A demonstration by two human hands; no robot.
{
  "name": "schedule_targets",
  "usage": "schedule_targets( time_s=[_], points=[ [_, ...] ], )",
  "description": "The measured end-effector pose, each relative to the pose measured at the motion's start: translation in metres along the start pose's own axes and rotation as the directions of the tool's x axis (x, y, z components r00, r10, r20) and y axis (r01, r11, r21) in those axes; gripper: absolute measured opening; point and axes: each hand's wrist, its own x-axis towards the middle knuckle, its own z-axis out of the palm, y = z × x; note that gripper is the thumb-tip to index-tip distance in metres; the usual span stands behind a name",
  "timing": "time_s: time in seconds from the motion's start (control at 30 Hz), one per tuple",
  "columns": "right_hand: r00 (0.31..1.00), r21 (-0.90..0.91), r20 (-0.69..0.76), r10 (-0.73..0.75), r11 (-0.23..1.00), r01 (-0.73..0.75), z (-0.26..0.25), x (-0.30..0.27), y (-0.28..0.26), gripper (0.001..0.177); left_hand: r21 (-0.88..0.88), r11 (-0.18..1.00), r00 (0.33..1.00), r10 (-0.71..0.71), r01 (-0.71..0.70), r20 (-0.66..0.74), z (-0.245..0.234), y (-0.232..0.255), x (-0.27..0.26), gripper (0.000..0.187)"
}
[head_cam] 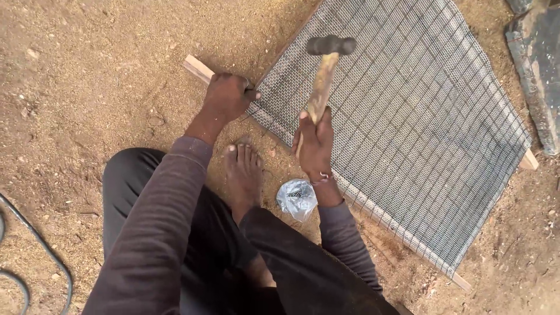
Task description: Hammering small nails to secure wire mesh to a wooden frame for a sieve or cage.
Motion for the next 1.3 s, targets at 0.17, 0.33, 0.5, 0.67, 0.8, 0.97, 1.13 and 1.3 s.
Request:
schedule_targets(
  time_s=[0.17,0.33,0.5,0.67,0.8,0.97,1.13,1.3],
  points=[
    [0.886,-0.005,0.318,0.339,0.935,-0.356,-0.025,0.022,-0.006,0.040,0.047,0.998,0.999,0.036,-0.036,0.013,-0.011,0.010,0.006,0.030],
    [0.982,0.069,0.095,0.162,0.983,-0.169,-0.016,0.013,-0.010,0.038,0.089,0.995,0.999,0.039,-0.040,0.015,-0.003,0.001,-0.003,0.034],
    [0.877,-0.112,0.264,0.402,0.916,-0.386,-0.025,0.017,-0.021,0.035,-0.008,0.999,0.998,0.050,-0.050,-0.026,-0.006,0.004,0.007,0.031],
    [0.989,-0.303,0.114,0.089,0.952,-0.051,-0.009,0.006,0.029,0.032,0.060,0.998,0.998,-0.007,0.003,0.056,-0.003,0.004,0.004,0.031],
    [0.971,-0.510,0.197,0.134,0.860,-0.015,-0.022,0.006,0.037,0.033,0.057,0.998,1.000,-0.001,-0.001,0.031,-0.011,0.013,0.001,0.032],
    [0.942,-0.422,0.033,-0.333,0.850,0.315,-0.014,-0.005,0.053,0.031,0.075,0.997,1.000,0.021,-0.022,0.014,-0.008,0.010,-0.003,0.035],
    [0.955,-0.755,0.230,-0.187,0.585,0.297,-0.007,0.000,0.062,0.036,0.142,0.989,0.999,0.050,-0.049,-0.002,-0.011,0.017,-0.001,0.038],
    [0.978,-0.647,0.123,-0.170,0.733,0.209,-0.009,-0.003,0.053,0.029,0.136,0.991,0.998,0.026,-0.018,-0.058,-0.004,0.027,-0.009,0.033]
  ],
)
